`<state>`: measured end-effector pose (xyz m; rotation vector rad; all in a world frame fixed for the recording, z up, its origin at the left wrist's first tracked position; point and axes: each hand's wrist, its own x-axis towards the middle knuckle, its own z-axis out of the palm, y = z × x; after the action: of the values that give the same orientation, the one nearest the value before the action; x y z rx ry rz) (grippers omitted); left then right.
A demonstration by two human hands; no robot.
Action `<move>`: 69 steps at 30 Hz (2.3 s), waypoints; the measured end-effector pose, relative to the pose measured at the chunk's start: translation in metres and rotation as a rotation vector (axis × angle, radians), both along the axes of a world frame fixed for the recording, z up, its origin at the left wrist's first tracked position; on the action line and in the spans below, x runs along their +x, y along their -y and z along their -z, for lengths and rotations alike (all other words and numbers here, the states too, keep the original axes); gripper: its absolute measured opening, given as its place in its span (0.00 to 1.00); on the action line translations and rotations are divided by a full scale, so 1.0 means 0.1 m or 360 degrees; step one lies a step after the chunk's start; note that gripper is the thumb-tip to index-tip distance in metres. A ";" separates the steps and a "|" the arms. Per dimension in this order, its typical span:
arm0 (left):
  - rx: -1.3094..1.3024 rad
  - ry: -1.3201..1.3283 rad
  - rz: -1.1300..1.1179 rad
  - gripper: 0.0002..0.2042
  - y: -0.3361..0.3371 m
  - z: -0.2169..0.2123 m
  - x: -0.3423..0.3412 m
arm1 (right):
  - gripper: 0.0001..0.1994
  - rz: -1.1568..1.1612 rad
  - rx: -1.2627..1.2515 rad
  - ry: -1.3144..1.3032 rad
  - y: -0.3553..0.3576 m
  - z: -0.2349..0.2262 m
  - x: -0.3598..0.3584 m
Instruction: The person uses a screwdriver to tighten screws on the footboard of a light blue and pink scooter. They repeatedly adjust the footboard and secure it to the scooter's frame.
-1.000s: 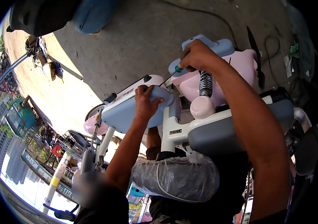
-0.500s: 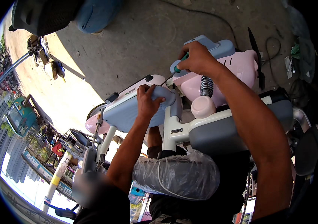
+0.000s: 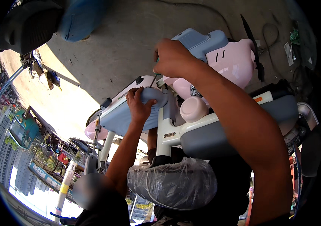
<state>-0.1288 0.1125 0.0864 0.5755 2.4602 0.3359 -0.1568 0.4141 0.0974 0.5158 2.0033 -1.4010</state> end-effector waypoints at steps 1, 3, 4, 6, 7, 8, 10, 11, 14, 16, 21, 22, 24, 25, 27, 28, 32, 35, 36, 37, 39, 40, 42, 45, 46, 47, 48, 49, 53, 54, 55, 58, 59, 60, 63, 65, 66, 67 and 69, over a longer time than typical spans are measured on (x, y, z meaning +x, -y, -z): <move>0.0008 -0.0013 0.0017 0.36 0.01 0.02 0.00 | 0.13 -0.0012 -0.0020 -0.0017 0.02 -0.03 -0.01; -0.0034 0.0043 0.0036 0.36 0.01 0.02 -0.04 | 0.11 0.0066 -0.0140 0.0017 0.02 -0.09 -0.03; -0.0033 0.0038 0.0042 0.36 0.00 0.02 -0.04 | 0.10 0.0067 -0.0113 -0.0022 0.03 -0.12 -0.03; -0.0036 0.0029 0.0051 0.36 -0.01 -0.01 -0.03 | 0.08 0.0068 -0.0064 -0.0098 0.06 -0.20 -0.05; -0.0041 0.0017 0.0070 0.35 -0.03 -0.02 -0.04 | 0.06 0.0208 -0.0049 -0.0202 0.06 -0.25 -0.04; -0.0050 0.0021 0.0085 0.35 -0.04 -0.02 -0.04 | 0.06 0.0271 -0.0025 -0.0179 0.03 -0.27 -0.07; -0.0068 0.0015 0.0113 0.35 -0.05 -0.01 -0.07 | 0.05 0.0395 0.0021 -0.0146 -0.14 -0.39 -0.16; -0.0098 0.0036 0.0086 0.34 -0.06 -0.03 -0.06 | 0.05 0.0432 0.0082 -0.0180 -0.22 -0.42 -0.19; -0.0074 0.0059 0.0107 0.35 -0.07 -0.05 -0.08 | 0.06 0.0480 0.0155 -0.0167 -0.38 -0.42 -0.18; -0.0069 0.0066 0.0089 0.35 -0.04 -0.03 -0.07 | 0.07 0.0402 0.0079 -0.0040 -0.41 -0.38 -0.16; -0.0081 0.0080 0.0090 0.35 0.00 -0.02 -0.07 | 0.09 0.0098 0.0033 0.0214 -0.32 -0.13 -0.09; -0.0083 0.0093 0.0099 0.35 0.00 -0.03 -0.07 | 0.09 0.0074 0.0030 0.0265 -0.29 -0.08 -0.07; -0.0090 0.0103 0.0112 0.35 0.00 -0.04 -0.07 | 0.09 -0.0025 0.0063 0.0230 -0.25 0.03 -0.08; -0.0095 0.0100 0.0118 0.35 0.00 -0.04 -0.08 | 0.09 -0.0076 0.0081 0.0213 -0.24 0.06 -0.08; -0.0088 0.0087 0.0124 0.36 0.00 -0.04 -0.08 | 0.13 -0.0144 0.0076 0.0271 -0.24 0.03 -0.06; -0.0077 0.0077 0.0126 0.35 0.01 -0.03 -0.07 | 0.15 -0.0179 0.0072 0.0301 -0.25 -0.01 -0.06; -0.0069 0.0055 0.0097 0.35 0.02 -0.03 -0.06 | 0.11 -0.0133 -0.0082 0.0443 -0.29 0.03 -0.04; -0.0001 0.0055 0.0094 0.34 0.03 -0.01 -0.06 | 0.11 0.0188 -0.0321 0.0628 -0.29 0.17 0.07; -0.0009 0.0053 0.0078 0.35 0.02 -0.01 -0.06 | 0.11 0.0278 -0.0405 0.0677 -0.33 0.19 0.10; -0.0017 0.0051 0.0062 0.35 0.02 -0.02 -0.05 | 0.12 0.0367 -0.0488 0.0724 -0.37 0.20 0.14; -0.0021 0.0046 0.0054 0.35 0.02 -0.04 -0.05 | 0.11 0.0405 -0.0469 0.0839 -0.38 0.26 0.24; -0.0018 0.0040 0.0052 0.35 0.02 -0.02 -0.05 | 0.11 0.0420 -0.0455 0.0894 -0.39 0.29 0.27; 0.0003 0.0026 0.0047 0.35 0.03 -0.01 -0.04 | 0.16 0.0199 -0.0430 0.0934 -0.45 0.32 0.35; 0.0037 0.0011 0.0036 0.35 0.04 -0.01 -0.02 | 0.24 -0.0138 -0.0238 0.0790 -0.47 0.29 0.39; 0.0036 0.0010 0.0033 0.35 0.04 -0.01 -0.02 | 0.24 -0.0346 -0.0151 0.0677 -0.46 0.26 0.38; 0.0034 0.0010 0.0033 0.35 0.03 0.00 -0.02 | 0.24 -0.0551 -0.0065 0.0561 -0.47 0.23 0.39; 0.0041 0.0000 0.0036 0.35 0.04 0.01 -0.02 | 0.24 -0.0759 0.0015 0.0442 -0.46 0.17 0.38; 0.0048 -0.0009 0.0042 0.35 0.05 0.01 -0.02 | 0.22 -0.0788 0.0065 0.0366 -0.45 0.11 0.38; -0.0012 0.0023 0.0017 0.34 0.04 0.00 -0.02 | 0.18 -0.0916 0.0244 0.0061 -0.36 0.03 0.42; -0.0025 0.0022 0.0030 0.34 0.02 0.00 -0.01 | 0.17 -0.0957 0.0294 -0.0012 -0.37 0.05 0.43; -0.0038 0.0021 0.0043 0.34 0.01 -0.01 -0.02 | 0.16 -0.0915 0.0296 -0.0032 -0.36 0.09 0.45; -0.0036 0.0012 0.0082 0.35 0.02 -0.02 -0.01 | 0.14 -0.0808 0.0281 -0.0089 -0.34 0.16 0.48; -0.0028 0.0008 0.0094 0.35 0.02 -0.01 -0.02 | 0.14 -0.0788 0.0265 -0.0104 -0.36 0.19 0.46; -0.0019 0.0006 0.0105 0.35 0.03 -0.01 -0.02 | 0.14 -0.0769 0.0245 -0.0114 -0.36 0.20 0.47; 0.0006 -0.0005 0.0137 0.34 0.04 -0.01 -0.02 | 0.13 -0.0704 0.0203 -0.0072 -0.35 0.22 0.49; 0.0014 -0.0021 0.0160 0.34 0.03 -0.02 -0.01 | 0.13 -0.0674 0.0213 -0.0076 -0.35 0.22 0.50; 0.0012 -0.0010 0.0163 0.34 0.02 -0.03 -0.01 | 0.13 -0.0662 0.0220 -0.0083 -0.34 0.22 0.50; 0.0009 0.0000 0.0164 0.34 0.02 -0.04 -0.01 | 0.13 -0.0656 0.0233 -0.0094 -0.34 0.22 0.49; 0.0019 0.0009 0.0173 0.33 0.00 -0.07 -0.01 | 0.14 -0.0646 0.0256 -0.0120 -0.33 0.23 0.48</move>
<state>-0.1293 0.1125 0.0931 0.7089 2.4121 0.3081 -0.1093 0.4473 0.0741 0.1111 2.1430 -1.0308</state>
